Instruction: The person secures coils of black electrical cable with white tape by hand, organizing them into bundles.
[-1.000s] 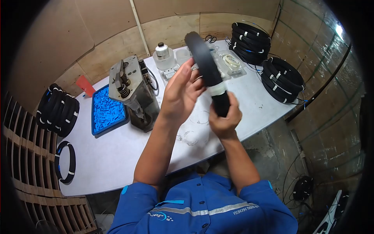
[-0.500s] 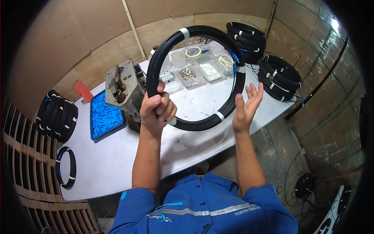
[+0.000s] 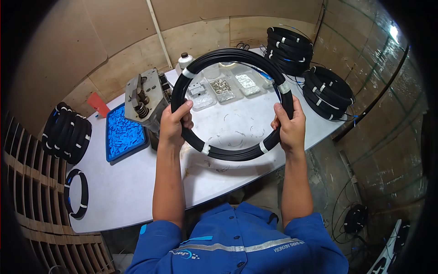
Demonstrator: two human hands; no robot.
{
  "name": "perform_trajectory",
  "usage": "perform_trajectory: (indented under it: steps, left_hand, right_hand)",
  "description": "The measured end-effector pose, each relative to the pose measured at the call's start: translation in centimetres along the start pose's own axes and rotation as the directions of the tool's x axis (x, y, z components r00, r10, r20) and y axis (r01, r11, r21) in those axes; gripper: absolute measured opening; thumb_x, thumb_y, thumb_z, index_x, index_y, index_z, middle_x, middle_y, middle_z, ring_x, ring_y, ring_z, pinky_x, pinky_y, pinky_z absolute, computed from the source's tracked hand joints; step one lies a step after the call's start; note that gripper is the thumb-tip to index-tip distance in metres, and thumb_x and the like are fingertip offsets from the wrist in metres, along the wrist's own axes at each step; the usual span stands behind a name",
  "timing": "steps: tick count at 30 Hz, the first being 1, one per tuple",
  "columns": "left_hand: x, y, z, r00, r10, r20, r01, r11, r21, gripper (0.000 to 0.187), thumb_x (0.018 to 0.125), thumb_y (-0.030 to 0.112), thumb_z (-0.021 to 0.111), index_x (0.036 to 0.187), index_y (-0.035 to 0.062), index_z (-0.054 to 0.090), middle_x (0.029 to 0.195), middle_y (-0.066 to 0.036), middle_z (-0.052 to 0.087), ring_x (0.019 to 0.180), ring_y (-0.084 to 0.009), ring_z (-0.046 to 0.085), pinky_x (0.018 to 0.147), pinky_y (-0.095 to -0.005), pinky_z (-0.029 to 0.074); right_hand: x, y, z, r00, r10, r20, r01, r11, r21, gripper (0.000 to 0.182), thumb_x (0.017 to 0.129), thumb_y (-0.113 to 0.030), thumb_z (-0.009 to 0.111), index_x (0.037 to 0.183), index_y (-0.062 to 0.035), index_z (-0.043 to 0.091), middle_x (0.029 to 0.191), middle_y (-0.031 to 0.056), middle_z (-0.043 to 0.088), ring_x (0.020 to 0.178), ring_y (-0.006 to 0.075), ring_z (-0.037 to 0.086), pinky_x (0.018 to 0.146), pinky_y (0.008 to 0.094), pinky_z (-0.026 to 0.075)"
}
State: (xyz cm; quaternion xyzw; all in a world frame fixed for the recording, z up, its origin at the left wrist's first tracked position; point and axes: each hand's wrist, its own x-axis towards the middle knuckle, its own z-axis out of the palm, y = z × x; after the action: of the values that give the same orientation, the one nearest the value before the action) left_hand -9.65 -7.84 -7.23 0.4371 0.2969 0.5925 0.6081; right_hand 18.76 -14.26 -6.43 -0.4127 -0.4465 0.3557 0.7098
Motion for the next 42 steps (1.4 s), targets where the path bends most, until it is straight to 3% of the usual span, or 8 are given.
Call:
perform_trajectory:
  steps: [5, 7, 12, 20, 25, 29, 33, 42]
  left_hand:
    - [-0.2, -1.2, -0.9, 0.996, -0.083, -0.022, 0.079, 0.986, -0.147, 0.017, 0.087, 0.017, 0.069, 0.09, 0.0096, 0.054, 0.056, 0.007, 0.035, 0.045, -0.0055, 0.034, 0.044, -0.0229, 0.031]
    - [-0.6, -1.2, -0.9, 0.995, -0.094, -0.025, 0.088, 0.981, -0.173, 0.017, 0.087, 0.017, 0.069, 0.09, 0.0097, 0.054, 0.056, 0.007, 0.035, 0.045, -0.0053, 0.034, 0.044, -0.0228, 0.032]
    - [-1.2, 0.2, 0.2, 0.995, -0.071, -0.074, 0.061, 0.989, -0.133, 0.017, 0.088, 0.017, 0.069, 0.089, 0.0103, 0.054, 0.056, 0.007, 0.036, 0.045, -0.0053, 0.034, 0.044, -0.0228, 0.032]
    - [-1.5, 0.7, 0.9, 0.992, -0.001, -0.125, 0.005, 1.0, 0.031, 0.02, 0.087, 0.02, 0.071, 0.083, 0.0104, 0.055, 0.058, 0.006, 0.04, 0.046, -0.0057, 0.038, 0.044, -0.024, 0.035]
    - [-0.6, -1.4, -0.6, 0.986, -0.119, -0.121, 0.105, 0.988, -0.116, 0.019, 0.089, 0.023, 0.07, 0.085, 0.0108, 0.056, 0.06, 0.005, 0.041, 0.047, -0.0054, 0.039, 0.044, -0.023, 0.035]
    - [-0.5, -2.6, -0.9, 0.953, -0.287, -0.101, 0.248, 0.925, -0.288, 0.017, 0.09, 0.024, 0.069, 0.088, 0.0107, 0.058, 0.062, 0.005, 0.042, 0.048, -0.0045, 0.039, 0.045, -0.0214, 0.035]
    - [-0.8, -2.5, -0.6, 0.954, -0.289, -0.083, 0.253, 0.92, -0.301, 0.016, 0.091, 0.023, 0.069, 0.09, 0.0107, 0.059, 0.065, 0.005, 0.044, 0.05, -0.0041, 0.04, 0.045, -0.0209, 0.035]
    - [-2.0, -0.3, 1.9, 0.985, -0.077, -0.152, 0.078, 0.997, 0.002, 0.02, 0.092, 0.022, 0.068, 0.084, 0.0106, 0.052, 0.069, 0.003, 0.046, 0.053, -0.0055, 0.043, 0.047, -0.0222, 0.038]
  right_hand:
    - [-0.3, -0.6, -0.4, 0.987, -0.072, 0.143, 0.069, 0.997, 0.024, 0.055, 0.087, -0.013, 0.074, 0.132, 0.0035, 0.047, 0.081, 0.0006, 0.055, 0.058, 0.0055, 0.05, 0.051, 0.0205, 0.044]
    - [-0.2, -0.3, -0.5, 0.969, -0.121, 0.216, 0.058, 0.959, 0.276, 0.057, 0.088, -0.013, 0.072, 0.136, 0.0027, 0.044, 0.081, 0.0015, 0.055, 0.061, 0.007, 0.052, 0.055, 0.0226, 0.046]
    - [0.2, 2.7, -0.2, 0.99, 0.102, 0.101, -0.127, 0.952, 0.28, 0.023, 0.093, -0.013, 0.066, 0.108, -0.0055, 0.05, 0.074, 0.0006, 0.051, 0.06, 0.008, 0.05, 0.056, 0.026, 0.047]
    - [0.3, 3.7, 0.4, 0.988, 0.157, 0.011, -0.153, 0.941, 0.302, 0.018, 0.096, -0.016, 0.063, 0.104, -0.0072, 0.05, 0.07, -0.0019, 0.046, 0.058, 0.0066, 0.046, 0.054, 0.0253, 0.044]
    - [-0.4, 1.3, 0.4, 0.989, 0.146, 0.019, -0.148, 0.981, 0.125, 0.031, 0.094, -0.013, 0.065, 0.119, -0.002, 0.051, 0.077, -0.0001, 0.052, 0.06, 0.0058, 0.048, 0.053, 0.0232, 0.045]
    - [-0.7, -0.7, 0.5, 0.989, 0.145, 0.04, -0.149, 0.98, 0.131, 0.045, 0.093, -0.011, 0.066, 0.132, 0.0004, 0.047, 0.082, 0.0017, 0.055, 0.062, 0.0066, 0.05, 0.053, 0.0226, 0.045]
    - [0.2, -0.3, -0.1, 0.981, 0.181, 0.064, -0.191, 0.959, 0.208, 0.047, 0.093, -0.01, 0.065, 0.135, 0.0003, 0.046, 0.086, 0.0033, 0.054, 0.068, 0.0083, 0.053, 0.053, 0.0229, 0.046]
    - [0.6, 5.1, -1.3, 0.928, 0.371, 0.032, -0.357, 0.862, 0.36, 0.027, 0.094, -0.014, 0.065, 0.116, -0.0014, 0.056, 0.085, 0.0034, 0.054, 0.066, 0.01, 0.054, 0.051, 0.0239, 0.047]
